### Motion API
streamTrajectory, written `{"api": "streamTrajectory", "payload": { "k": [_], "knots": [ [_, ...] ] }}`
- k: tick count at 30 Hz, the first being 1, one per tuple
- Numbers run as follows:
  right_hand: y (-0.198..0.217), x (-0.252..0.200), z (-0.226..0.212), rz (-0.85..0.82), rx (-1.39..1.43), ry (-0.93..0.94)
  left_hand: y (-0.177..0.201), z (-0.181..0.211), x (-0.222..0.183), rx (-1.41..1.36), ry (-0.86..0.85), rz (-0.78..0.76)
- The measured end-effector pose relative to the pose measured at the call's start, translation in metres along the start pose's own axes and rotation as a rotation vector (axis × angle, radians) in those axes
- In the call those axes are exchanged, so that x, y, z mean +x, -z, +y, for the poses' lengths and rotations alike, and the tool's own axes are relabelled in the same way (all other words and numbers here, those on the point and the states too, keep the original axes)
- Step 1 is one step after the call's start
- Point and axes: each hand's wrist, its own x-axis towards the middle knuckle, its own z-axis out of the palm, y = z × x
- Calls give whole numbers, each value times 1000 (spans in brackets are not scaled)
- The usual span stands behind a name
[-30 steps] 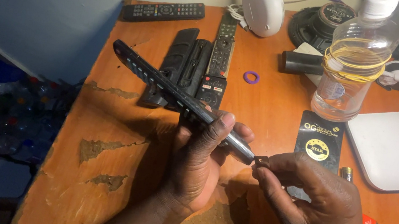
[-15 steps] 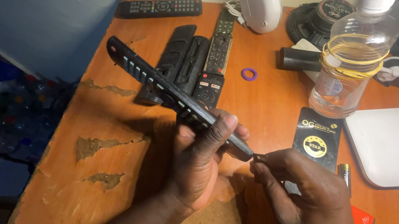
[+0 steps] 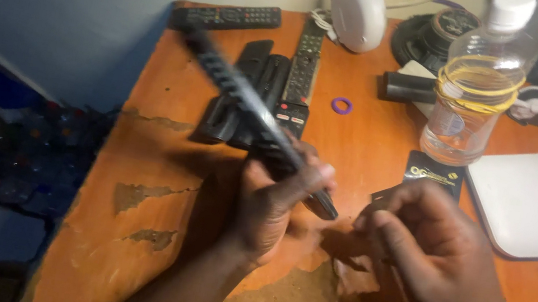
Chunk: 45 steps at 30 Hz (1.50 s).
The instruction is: Disassembling a television remote control by prying open the plastic casing and removing the internal circuit board and keypad.
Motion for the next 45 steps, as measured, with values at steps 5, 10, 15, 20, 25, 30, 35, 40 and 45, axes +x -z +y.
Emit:
{"api": "streamTrajectory", "payload": {
  "k": [5, 10, 15, 20, 25, 30, 35, 40, 45],
  "knots": [
    [5, 9, 14, -71, 357, -74, -4, 9, -3, 188, 100, -134],
    [14, 19, 26, -71, -388, -73, -9, 1, -6, 200, 116, -109],
    [14, 25, 34, -131, -564, -53, -14, 24, -13, 193, 274, -163],
    [12, 25, 30, -176, -623, -150, 1, 10, -14, 6, 436, -309],
    [16, 25, 37, -148, -469, -58, -3, 13, -18, -55, 375, -375],
    [17, 20, 11, -85, -282, -282, -7, 14, -20, -15, 401, -337],
    [16, 4, 5, -124, 126, -174, -7, 18, -20, 110, 391, -367],
    [14, 0, -1, -206, 154, -169, -10, 15, -19, 172, 386, -307],
    [12, 6, -7, -165, -107, -155, -14, 19, -18, 253, 436, -288]
  ]
}}
